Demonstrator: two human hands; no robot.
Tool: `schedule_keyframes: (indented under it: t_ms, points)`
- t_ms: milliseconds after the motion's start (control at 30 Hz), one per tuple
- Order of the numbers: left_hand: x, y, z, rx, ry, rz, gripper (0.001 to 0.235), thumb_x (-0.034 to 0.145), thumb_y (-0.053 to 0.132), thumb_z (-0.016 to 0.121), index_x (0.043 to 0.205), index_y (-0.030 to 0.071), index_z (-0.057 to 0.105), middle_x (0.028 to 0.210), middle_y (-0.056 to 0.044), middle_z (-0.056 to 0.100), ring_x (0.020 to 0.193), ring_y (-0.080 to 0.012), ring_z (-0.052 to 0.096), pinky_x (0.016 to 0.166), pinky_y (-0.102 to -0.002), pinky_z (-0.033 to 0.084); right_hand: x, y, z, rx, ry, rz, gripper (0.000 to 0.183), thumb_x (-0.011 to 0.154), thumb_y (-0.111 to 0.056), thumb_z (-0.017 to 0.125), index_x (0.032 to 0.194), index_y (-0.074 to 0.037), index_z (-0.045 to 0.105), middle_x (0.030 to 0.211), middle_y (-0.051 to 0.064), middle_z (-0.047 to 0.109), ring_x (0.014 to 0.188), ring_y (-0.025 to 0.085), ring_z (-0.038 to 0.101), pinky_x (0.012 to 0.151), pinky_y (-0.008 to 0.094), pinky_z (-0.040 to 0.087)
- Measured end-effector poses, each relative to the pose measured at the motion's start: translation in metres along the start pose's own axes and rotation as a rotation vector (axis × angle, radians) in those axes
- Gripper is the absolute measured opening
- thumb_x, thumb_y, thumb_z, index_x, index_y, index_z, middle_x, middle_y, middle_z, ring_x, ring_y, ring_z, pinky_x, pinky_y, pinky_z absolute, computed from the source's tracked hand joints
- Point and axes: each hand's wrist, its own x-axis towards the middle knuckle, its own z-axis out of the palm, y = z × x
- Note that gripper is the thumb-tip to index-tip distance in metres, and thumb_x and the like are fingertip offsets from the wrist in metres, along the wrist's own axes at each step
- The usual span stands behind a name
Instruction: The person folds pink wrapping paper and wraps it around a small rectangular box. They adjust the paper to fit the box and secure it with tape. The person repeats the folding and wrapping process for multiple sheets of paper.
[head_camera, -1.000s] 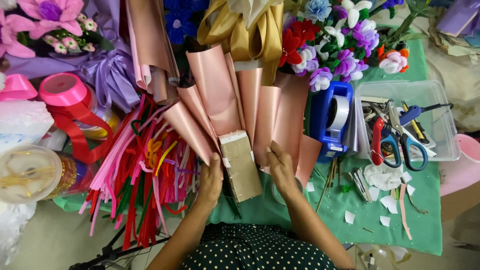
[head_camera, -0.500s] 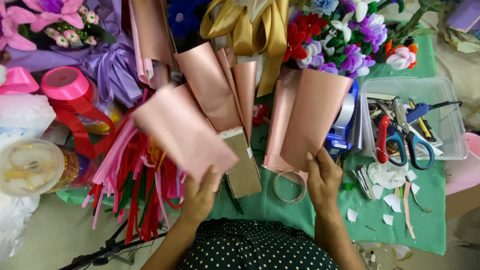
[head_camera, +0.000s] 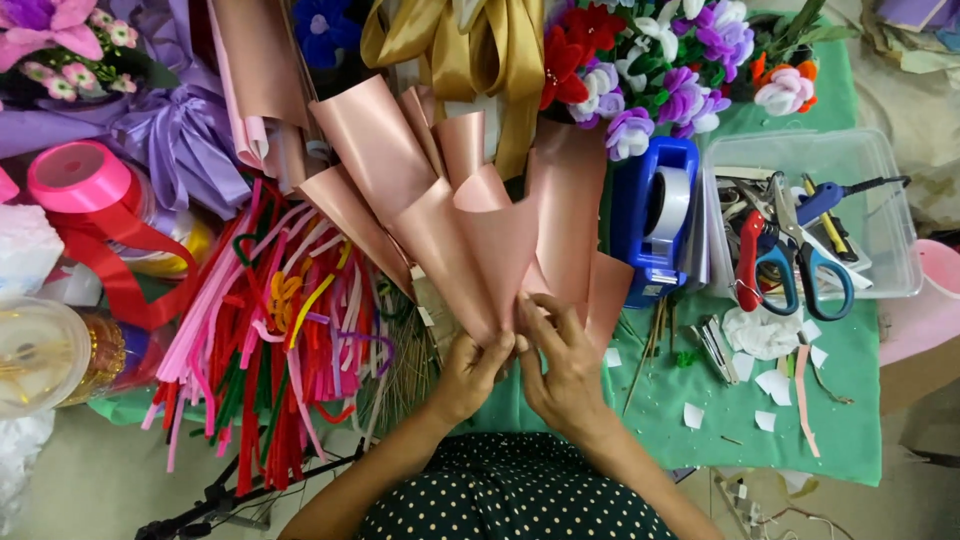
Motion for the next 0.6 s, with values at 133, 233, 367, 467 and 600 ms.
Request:
schedule_keyframes:
  t_ms: [133,233,367,467,600]
  points:
    - [-0.001,0.011,0.002,0.052,0.016,0.045,0.034,0.103,0.023,0.066,0.074,0.005,0.070,0.052,-0.004,0.062,0.048,-0.0092,0.057,0.051,-0.027,0.052,-0.001,0.004,0.007,0.028,-0.027,0.002,0.038,0.095,-0.004,0.057,0.130,-0.002,0.068,0.118,0.016,0.064,0.082,0.033,0.073,0.068,0.040,0.060]
    - [0.009,0.047,0.009,0.057,0.112,0.052,0.033,0.109,0.018,0.051,0.086,0.005,0.071,0.056,0.003,0.059,0.051,-0.0032,0.052,0.052,-0.024,0.048,-0.001,0.012,0.004,0.121,-0.014,0.043,0.036,0.093,0.000,0.061,0.127,-0.002,0.072,0.111,0.017,0.066,0.082,0.036,0.074,0.070,0.038,0.060]
    - [-0.002,-0.007,-0.001,0.173,0.098,0.005,0.030,0.106,0.016,0.054,0.096,-0.002,0.076,0.070,-0.010,0.068,0.060,-0.0161,0.061,0.061,-0.034,0.056,-0.010,0.039,-0.003,0.178,0.096,0.223,0.058,0.088,-0.002,0.068,0.145,-0.004,0.053,0.120,0.023,0.060,0.110,0.038,0.062,0.093,0.048,0.052]
    - [0.026,0.053,0.018,0.219,-0.015,-0.044,0.032,0.105,0.019,0.056,0.084,-0.001,0.071,0.060,-0.005,0.057,0.056,-0.0133,0.051,0.055,-0.031,0.049,-0.033,0.088,0.010,0.464,0.075,0.419,0.068,0.090,0.002,0.064,0.154,-0.006,0.044,0.124,0.021,0.064,0.117,0.031,0.061,0.099,0.045,0.050]
    - [0.050,0.093,0.022,0.424,-0.128,-0.059,0.034,0.102,0.029,0.062,0.095,-0.005,0.058,0.075,-0.030,0.066,0.062,-0.0328,0.060,0.058,-0.049,0.046,0.013,0.080,-0.006,0.444,0.138,0.361,0.064,0.095,0.001,0.054,0.155,-0.003,0.032,0.138,0.027,0.056,0.128,0.038,0.057,0.105,0.055,0.046]
